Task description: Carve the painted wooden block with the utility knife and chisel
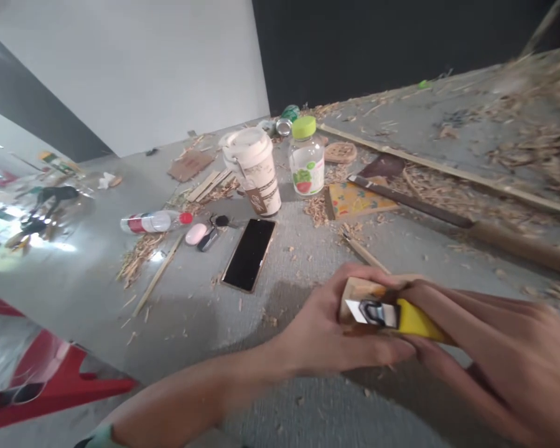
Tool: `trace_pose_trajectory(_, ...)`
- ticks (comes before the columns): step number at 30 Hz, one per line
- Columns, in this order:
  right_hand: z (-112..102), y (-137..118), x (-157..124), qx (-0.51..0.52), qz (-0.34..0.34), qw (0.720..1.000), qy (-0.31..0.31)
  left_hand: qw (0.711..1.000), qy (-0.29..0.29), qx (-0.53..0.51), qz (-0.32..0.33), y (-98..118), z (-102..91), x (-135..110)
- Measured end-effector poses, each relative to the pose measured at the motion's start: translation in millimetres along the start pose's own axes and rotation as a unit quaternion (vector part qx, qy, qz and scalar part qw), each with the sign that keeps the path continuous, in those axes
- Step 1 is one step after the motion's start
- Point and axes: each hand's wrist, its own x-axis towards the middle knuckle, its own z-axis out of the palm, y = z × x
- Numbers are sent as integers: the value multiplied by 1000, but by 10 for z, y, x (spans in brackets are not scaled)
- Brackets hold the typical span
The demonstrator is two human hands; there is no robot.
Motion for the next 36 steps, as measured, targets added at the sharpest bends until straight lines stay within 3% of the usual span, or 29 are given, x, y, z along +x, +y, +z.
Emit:
trace_pose_trajectory(5, -32, -27, 9, 9, 10, 1000, -24, 996, 13, 84, 6, 52, -15, -77)
trace_pose_trajectory(16, -86, -90, 36, -80, 28, 995, -44, 998, 65, 2, -25, 94, 35, -113)
trace_pose_trajectory(36, -103, -132, 63, -48, 21, 997, -53, 999, 40, 26, -6, 79, 72, -123)
